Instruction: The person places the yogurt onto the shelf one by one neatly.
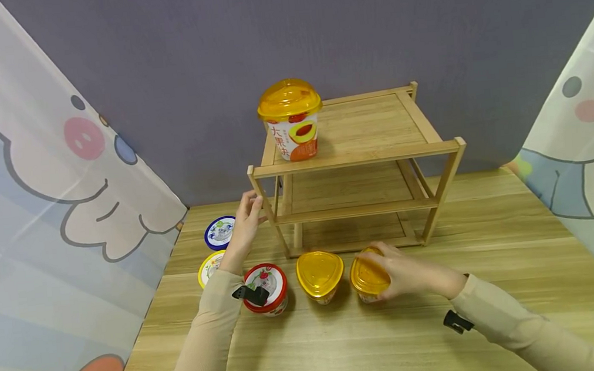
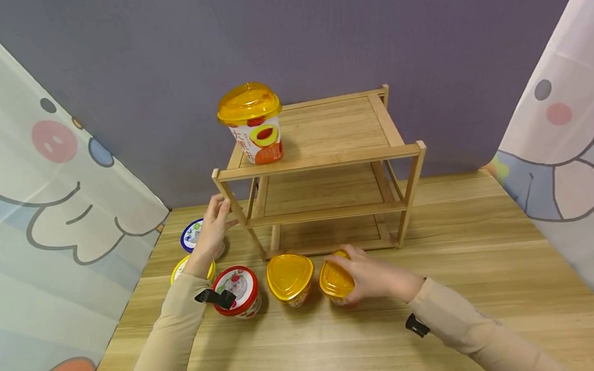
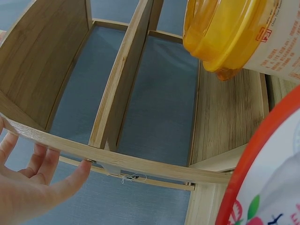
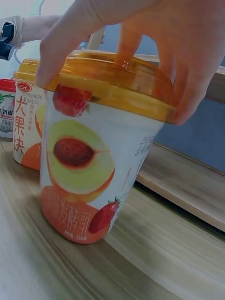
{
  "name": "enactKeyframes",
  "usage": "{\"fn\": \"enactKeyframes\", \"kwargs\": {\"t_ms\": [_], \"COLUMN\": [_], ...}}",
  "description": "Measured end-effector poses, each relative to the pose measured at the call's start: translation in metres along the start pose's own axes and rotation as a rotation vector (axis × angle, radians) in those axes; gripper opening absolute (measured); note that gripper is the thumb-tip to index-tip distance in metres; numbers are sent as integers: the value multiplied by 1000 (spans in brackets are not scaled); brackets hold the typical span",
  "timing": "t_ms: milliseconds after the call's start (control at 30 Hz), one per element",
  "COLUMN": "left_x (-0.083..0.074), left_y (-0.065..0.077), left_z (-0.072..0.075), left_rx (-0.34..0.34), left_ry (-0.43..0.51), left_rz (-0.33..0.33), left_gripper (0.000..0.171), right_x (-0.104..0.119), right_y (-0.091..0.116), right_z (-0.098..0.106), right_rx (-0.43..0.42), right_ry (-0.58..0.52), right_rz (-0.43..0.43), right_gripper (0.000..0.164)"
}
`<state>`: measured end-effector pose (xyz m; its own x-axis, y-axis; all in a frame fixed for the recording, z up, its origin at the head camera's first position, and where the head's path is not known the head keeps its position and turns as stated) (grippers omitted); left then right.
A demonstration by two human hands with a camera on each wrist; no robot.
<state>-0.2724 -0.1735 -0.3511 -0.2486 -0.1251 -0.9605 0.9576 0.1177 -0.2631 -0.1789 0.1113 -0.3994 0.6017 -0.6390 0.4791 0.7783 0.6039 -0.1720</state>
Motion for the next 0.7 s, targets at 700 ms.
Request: {"fn": "enactKeyframes", "kwargs": {"t_ms": [700], "left_x": [0], "left_y": [-1], "left_z": [0], "left_rx": [4], "left_ry": [1], "left_rz": [-5], "left_gripper": [27], "right_x": [-20], "right_y": [14], "right_z": [0], "right_rx": [-211], "right_ry": [-131], "right_rz": [-13], "right_gripper": [73]}}
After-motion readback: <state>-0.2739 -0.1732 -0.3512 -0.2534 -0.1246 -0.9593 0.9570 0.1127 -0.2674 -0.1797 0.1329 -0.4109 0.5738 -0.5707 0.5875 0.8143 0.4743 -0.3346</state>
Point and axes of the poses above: each hand's wrist, its own y-axis away from the middle knuckle, its own z-axis out of the back of the hand, x = y × z, the point moved 4 cm from there along -y, towards the middle knuckle, and after that the axes turned 10 degrees about -x, right-handed, at the moved point
